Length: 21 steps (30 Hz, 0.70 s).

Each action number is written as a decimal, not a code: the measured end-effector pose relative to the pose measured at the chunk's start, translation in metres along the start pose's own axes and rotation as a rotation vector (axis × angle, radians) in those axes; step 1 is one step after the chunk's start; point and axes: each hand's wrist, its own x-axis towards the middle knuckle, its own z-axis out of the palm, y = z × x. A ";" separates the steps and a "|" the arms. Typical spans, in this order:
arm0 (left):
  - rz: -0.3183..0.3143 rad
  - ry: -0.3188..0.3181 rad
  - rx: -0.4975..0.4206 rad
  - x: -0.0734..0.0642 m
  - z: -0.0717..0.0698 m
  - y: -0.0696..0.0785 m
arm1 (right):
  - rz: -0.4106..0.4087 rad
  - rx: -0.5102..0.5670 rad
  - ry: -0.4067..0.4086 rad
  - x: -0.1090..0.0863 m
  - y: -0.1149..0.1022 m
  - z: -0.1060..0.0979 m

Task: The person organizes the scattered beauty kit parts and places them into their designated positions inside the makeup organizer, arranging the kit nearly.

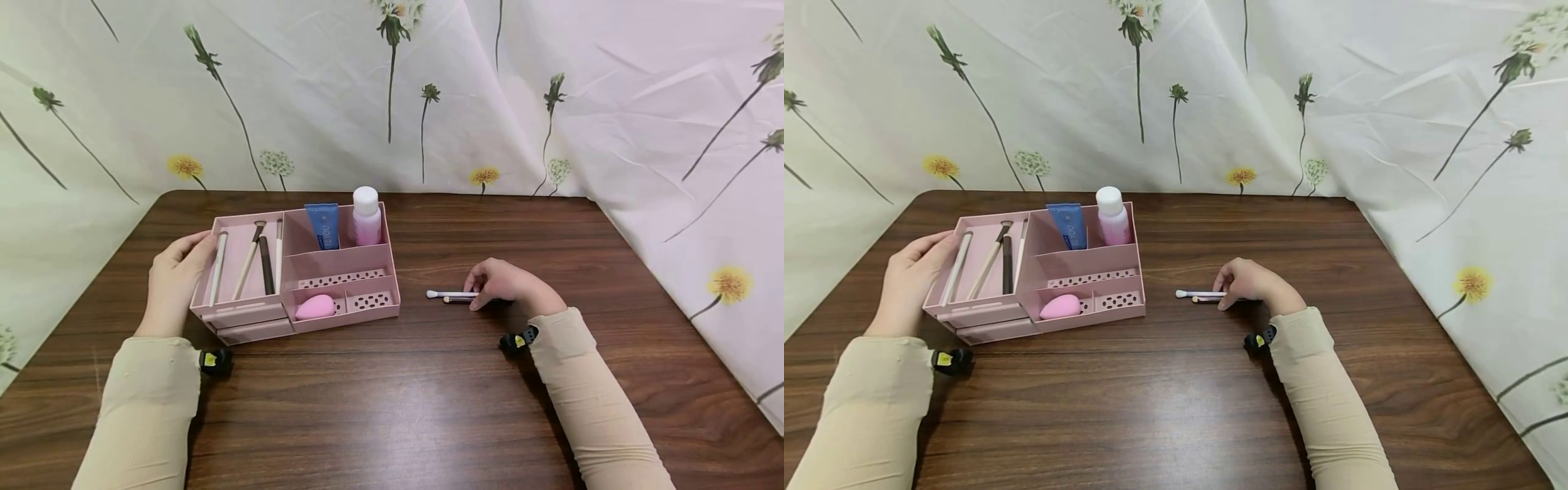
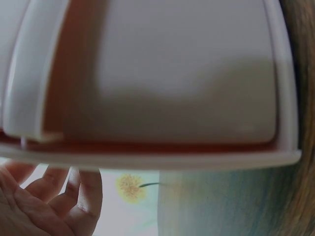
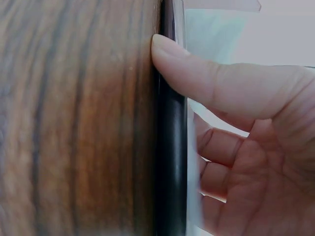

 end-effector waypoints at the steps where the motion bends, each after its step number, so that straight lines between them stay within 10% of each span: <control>1: 0.000 0.000 0.001 0.000 0.000 0.000 | 0.003 -0.002 0.000 0.000 0.000 0.000; 21: 0.002 0.000 -0.013 0.000 0.000 0.000 | 0.004 0.001 0.000 -0.001 0.002 -0.002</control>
